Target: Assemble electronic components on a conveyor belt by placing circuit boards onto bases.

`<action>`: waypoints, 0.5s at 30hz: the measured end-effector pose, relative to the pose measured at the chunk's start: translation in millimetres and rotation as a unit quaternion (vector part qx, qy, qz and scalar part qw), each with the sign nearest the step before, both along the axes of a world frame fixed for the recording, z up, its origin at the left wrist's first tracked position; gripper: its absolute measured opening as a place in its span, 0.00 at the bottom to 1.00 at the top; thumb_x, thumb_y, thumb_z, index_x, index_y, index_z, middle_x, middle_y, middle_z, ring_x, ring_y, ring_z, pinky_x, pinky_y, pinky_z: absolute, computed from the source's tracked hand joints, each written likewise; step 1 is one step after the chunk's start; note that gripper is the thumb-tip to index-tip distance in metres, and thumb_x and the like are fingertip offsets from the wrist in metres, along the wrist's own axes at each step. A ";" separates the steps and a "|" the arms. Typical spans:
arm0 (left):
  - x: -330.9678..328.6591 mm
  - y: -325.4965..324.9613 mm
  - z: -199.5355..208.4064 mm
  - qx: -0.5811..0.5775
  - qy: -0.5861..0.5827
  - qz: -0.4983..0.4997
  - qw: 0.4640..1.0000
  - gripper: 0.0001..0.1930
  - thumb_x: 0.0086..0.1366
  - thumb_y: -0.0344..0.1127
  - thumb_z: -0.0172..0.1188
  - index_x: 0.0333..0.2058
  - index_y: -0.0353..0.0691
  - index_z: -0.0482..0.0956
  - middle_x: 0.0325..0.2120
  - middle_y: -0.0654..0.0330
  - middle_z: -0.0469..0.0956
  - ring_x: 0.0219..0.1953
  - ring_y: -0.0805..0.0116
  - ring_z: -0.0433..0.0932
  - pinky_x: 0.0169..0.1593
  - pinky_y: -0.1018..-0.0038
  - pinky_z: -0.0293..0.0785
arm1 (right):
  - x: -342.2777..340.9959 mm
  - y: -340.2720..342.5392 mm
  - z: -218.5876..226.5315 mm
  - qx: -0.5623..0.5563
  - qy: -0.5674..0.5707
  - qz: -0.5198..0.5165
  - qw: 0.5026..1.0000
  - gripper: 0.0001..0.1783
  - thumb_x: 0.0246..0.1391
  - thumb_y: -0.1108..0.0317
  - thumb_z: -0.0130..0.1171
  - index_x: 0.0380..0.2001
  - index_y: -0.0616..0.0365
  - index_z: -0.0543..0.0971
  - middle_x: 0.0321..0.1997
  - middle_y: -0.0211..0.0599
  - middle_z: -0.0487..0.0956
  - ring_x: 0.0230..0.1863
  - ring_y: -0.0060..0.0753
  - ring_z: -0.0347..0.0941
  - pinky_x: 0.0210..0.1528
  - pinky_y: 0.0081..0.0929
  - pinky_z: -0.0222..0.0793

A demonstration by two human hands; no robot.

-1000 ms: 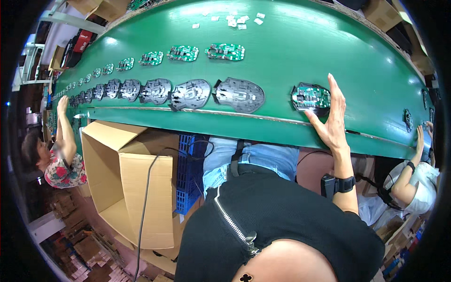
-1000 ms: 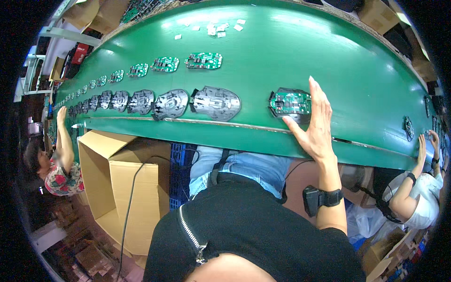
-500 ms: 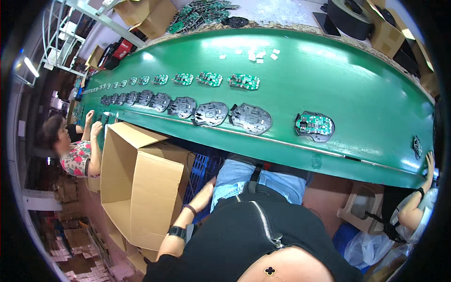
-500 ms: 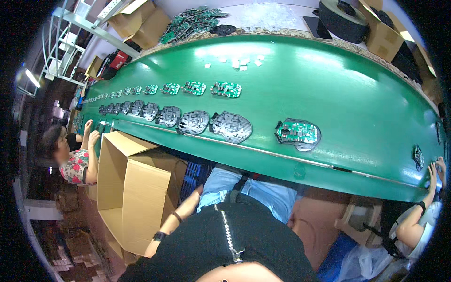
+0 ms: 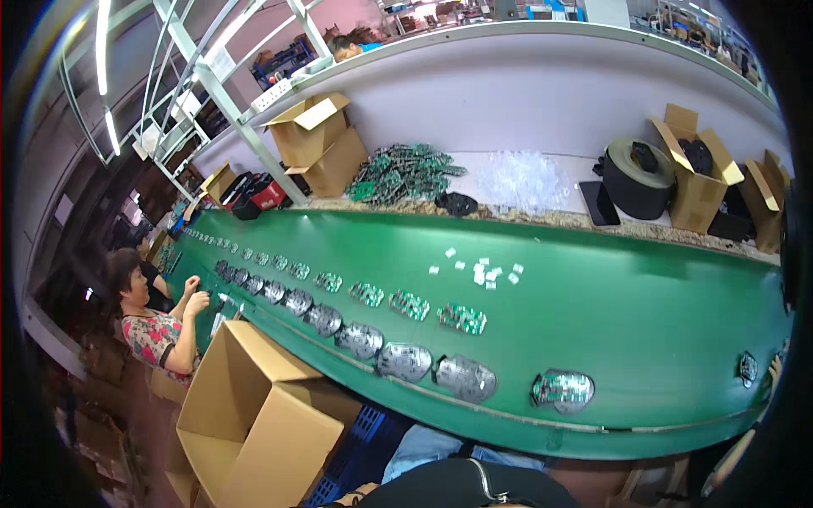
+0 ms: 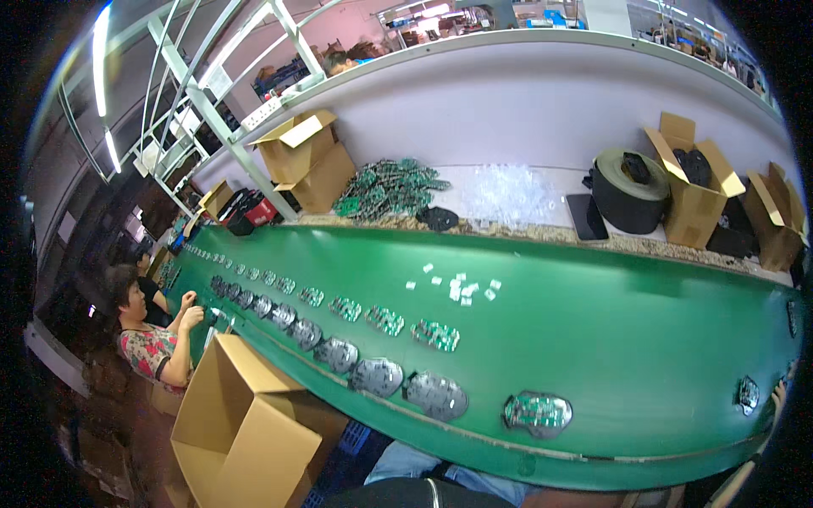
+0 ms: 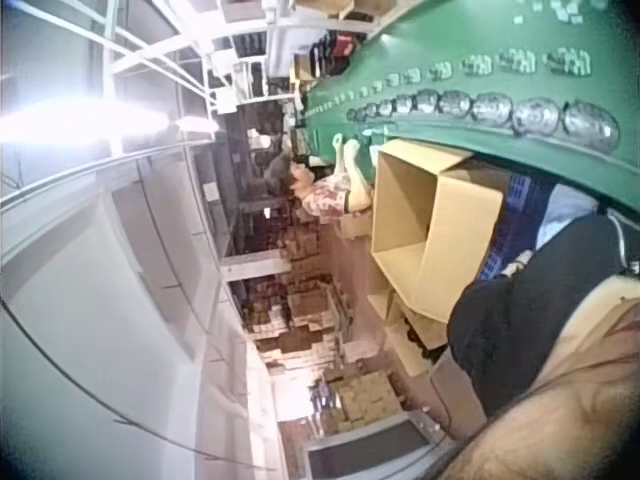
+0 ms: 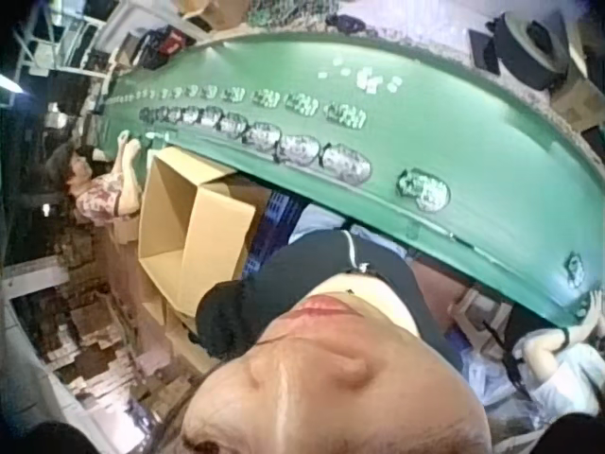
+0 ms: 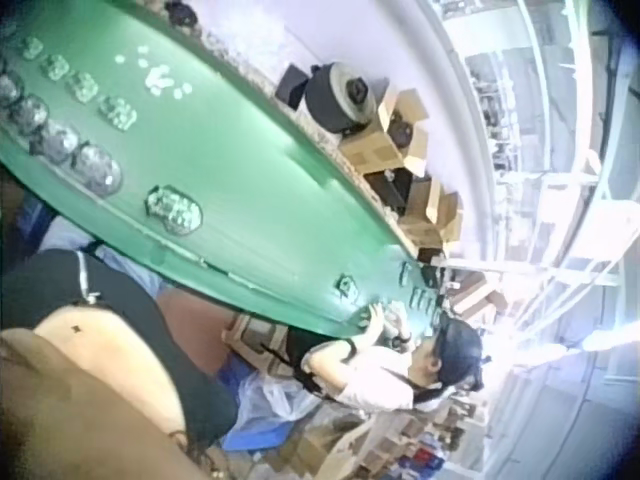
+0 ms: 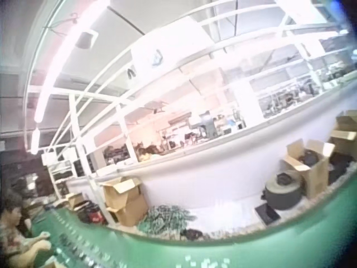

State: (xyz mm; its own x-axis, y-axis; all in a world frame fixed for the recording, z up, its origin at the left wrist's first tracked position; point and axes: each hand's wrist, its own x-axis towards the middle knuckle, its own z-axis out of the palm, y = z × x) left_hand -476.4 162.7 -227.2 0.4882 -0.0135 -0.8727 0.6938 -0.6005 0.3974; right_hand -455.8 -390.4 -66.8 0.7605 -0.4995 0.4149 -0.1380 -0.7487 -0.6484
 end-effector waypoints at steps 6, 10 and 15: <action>33.9 -2.7 5.3 0.004 0.007 0.045 0.999 0.33 0.76 0.59 0.40 0.66 0.39 0.68 0.66 0.52 0.67 0.67 0.57 0.65 0.69 0.65 0.59 | 124.0 -14.9 132.1 -0.251 -0.012 0.078 0.965 0.18 0.70 0.66 0.47 0.54 0.66 0.77 0.55 0.47 0.78 0.53 0.43 0.77 0.53 0.41 0.74; 30.9 9.2 -7.1 0.012 0.042 0.060 0.997 0.33 0.76 0.59 0.41 0.66 0.38 0.68 0.65 0.52 0.68 0.65 0.57 0.67 0.68 0.64 0.61 | 184.1 -5.2 180.7 -0.370 0.003 0.090 0.925 0.19 0.71 0.64 0.46 0.54 0.66 0.76 0.56 0.48 0.78 0.54 0.43 0.77 0.54 0.42 0.74; 6.5 36.9 -24.3 0.022 0.089 0.063 0.994 0.34 0.76 0.60 0.41 0.65 0.38 0.69 0.64 0.52 0.70 0.64 0.56 0.68 0.67 0.64 0.63 | 205.7 4.4 212.7 -0.445 0.021 0.092 0.890 0.21 0.72 0.62 0.45 0.55 0.67 0.76 0.59 0.48 0.77 0.56 0.44 0.77 0.56 0.42 0.74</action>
